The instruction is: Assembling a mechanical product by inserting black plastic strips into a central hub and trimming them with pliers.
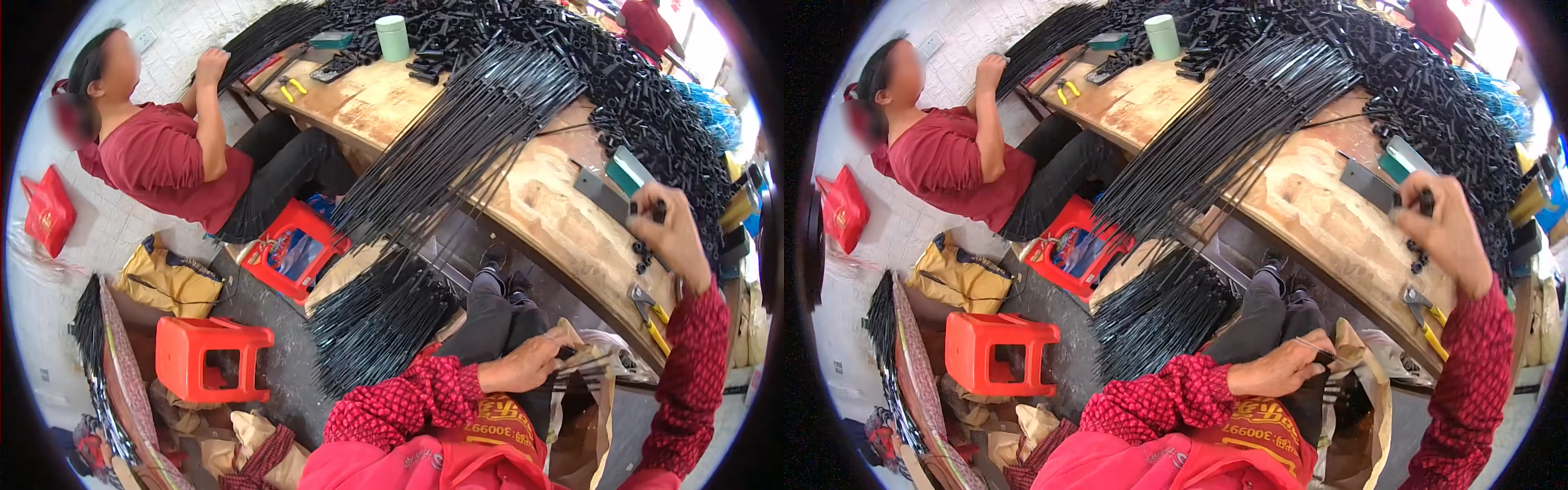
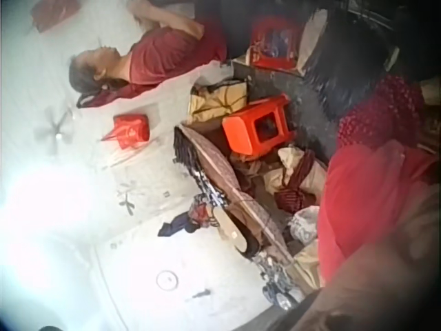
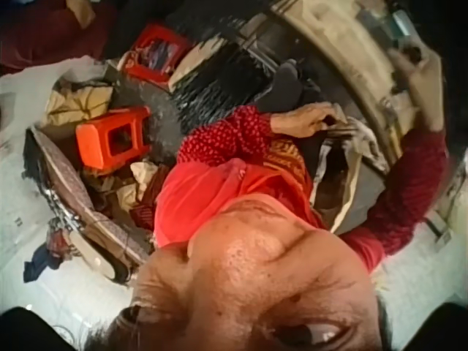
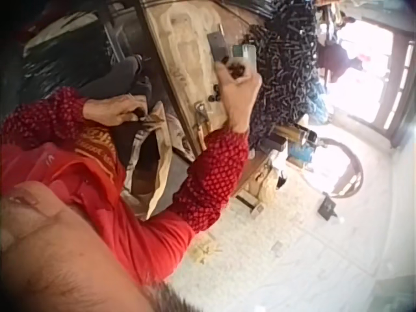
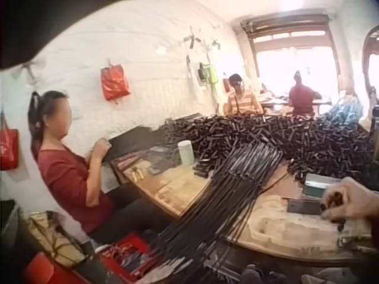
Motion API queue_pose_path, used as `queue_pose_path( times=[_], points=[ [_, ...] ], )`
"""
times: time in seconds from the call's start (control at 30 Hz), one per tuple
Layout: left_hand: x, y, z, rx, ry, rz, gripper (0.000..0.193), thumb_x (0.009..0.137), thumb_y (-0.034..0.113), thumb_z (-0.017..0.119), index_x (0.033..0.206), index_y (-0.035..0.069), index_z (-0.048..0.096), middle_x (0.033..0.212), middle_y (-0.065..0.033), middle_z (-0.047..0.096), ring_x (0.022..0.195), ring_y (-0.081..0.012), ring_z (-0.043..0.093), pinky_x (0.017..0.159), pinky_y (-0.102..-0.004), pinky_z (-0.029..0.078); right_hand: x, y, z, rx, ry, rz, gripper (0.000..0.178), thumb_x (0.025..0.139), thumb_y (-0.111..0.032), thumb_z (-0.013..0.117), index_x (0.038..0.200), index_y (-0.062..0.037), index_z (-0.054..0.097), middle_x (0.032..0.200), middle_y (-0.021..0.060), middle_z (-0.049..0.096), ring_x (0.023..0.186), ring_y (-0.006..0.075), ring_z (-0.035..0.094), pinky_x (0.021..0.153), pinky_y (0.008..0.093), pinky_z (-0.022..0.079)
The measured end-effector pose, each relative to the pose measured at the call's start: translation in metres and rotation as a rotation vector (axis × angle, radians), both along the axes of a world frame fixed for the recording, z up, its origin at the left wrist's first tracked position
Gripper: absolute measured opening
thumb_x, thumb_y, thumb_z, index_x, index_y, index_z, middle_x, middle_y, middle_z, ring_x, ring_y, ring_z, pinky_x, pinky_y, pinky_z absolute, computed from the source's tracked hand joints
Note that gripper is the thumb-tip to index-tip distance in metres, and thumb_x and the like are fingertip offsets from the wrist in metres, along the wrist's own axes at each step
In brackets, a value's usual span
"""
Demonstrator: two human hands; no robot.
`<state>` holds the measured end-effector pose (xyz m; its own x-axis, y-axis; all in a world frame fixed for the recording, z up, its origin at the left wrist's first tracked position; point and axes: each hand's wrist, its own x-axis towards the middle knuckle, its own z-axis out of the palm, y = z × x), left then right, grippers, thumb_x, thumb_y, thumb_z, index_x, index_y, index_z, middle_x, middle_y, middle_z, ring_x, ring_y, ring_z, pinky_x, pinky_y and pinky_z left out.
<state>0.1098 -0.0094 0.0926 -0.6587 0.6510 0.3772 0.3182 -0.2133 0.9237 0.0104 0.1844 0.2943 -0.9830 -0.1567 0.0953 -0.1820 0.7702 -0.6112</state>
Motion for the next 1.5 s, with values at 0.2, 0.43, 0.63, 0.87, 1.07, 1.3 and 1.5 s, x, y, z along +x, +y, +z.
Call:
queue_pose_path(
  times=[0.2,0.43,0.63,0.87,1.07,1.3,1.5],
  points=[
    [-0.011,-0.011,0.012,-0.176,0.055,0.041,0.022,0.078,-0.004,0.059,0.098,0.000,0.055,0.091,-0.0137,0.055,0.091,-0.0268,0.057,0.080,-0.0347,0.046,0.099,0.004,-0.050,-0.205,0.009,-0.033,0.017,0.068,-0.007,0.069,0.078,-0.0017,0.056,0.067,0.0015,0.047,0.062,0.0095,0.046,0.058,0.0261,0.040],
    [-0.029,-0.013,0.002,-0.007,-0.333,-0.069,0.011,0.085,-0.003,0.057,0.092,0.001,0.050,0.084,-0.0056,0.057,0.076,-0.0163,0.061,0.073,-0.0283,0.052,0.137,0.007,-0.115,-0.777,-0.192,-0.274,0.022,0.080,-0.006,0.065,0.100,0.0030,0.063,0.069,-0.0005,0.054,0.056,0.0061,0.054,0.046,0.0210,0.043],
    [-0.020,-0.016,0.005,-0.025,-0.418,-0.125,0.016,0.084,0.003,0.063,0.095,0.002,0.052,0.083,-0.0066,0.060,0.079,-0.0152,0.061,0.073,-0.0276,0.051,0.146,-0.001,-0.148,-0.867,-0.168,-0.248,0.025,0.086,-0.012,0.060,0.106,0.0040,0.062,0.084,0.0074,0.066,0.057,0.0049,0.055,0.048,0.0181,0.043],
    [-0.018,-0.024,0.004,0.007,-0.407,-0.115,0.018,0.085,0.003,0.063,0.097,0.001,0.050,0.085,-0.0089,0.062,0.081,-0.0168,0.062,0.075,-0.0289,0.052,0.143,-0.014,-0.159,-0.891,-0.170,-0.206,0.022,0.088,-0.014,0.061,0.103,0.0017,0.065,0.082,0.0052,0.066,0.058,0.0043,0.055,0.048,0.0176,0.043],
    [-0.024,-0.019,0.001,-0.011,-0.433,-0.013,0.017,0.083,0.004,0.064,0.097,-0.003,0.055,0.081,-0.0121,0.065,0.074,-0.0190,0.065,0.069,-0.0299,0.054,0.132,-0.019,-0.156,-0.914,-0.128,-0.204,0.020,0.085,-0.014,0.065,0.098,0.0013,0.067,0.077,0.0034,0.064,0.056,0.0045,0.055,0.047,0.0179,0.043],
    [-0.027,-0.023,0.000,-0.018,-0.492,-0.059,0.020,0.085,0.005,0.064,0.101,-0.005,0.059,0.083,-0.0116,0.065,0.076,-0.0189,0.065,0.069,-0.0292,0.054,0.126,-0.027,-0.153,-0.842,-0.084,-0.185,0.020,0.086,-0.015,0.067,0.098,0.0003,0.067,0.073,-0.0005,0.062,0.055,0.0027,0.053,0.048,0.0166,0.042],
    [-0.021,-0.024,0.005,-0.037,-0.536,-0.047,0.036,0.084,0.005,0.066,0.115,-0.006,0.053,0.085,-0.0121,0.065,0.078,-0.0202,0.066,0.071,-0.0292,0.054,0.124,-0.032,-0.150,-0.822,-0.056,-0.135,0.018,0.085,-0.015,0.067,0.094,0.0001,0.066,0.073,-0.0014,0.060,0.058,0.0033,0.054,0.050,0.0178,0.043]
  ],
)
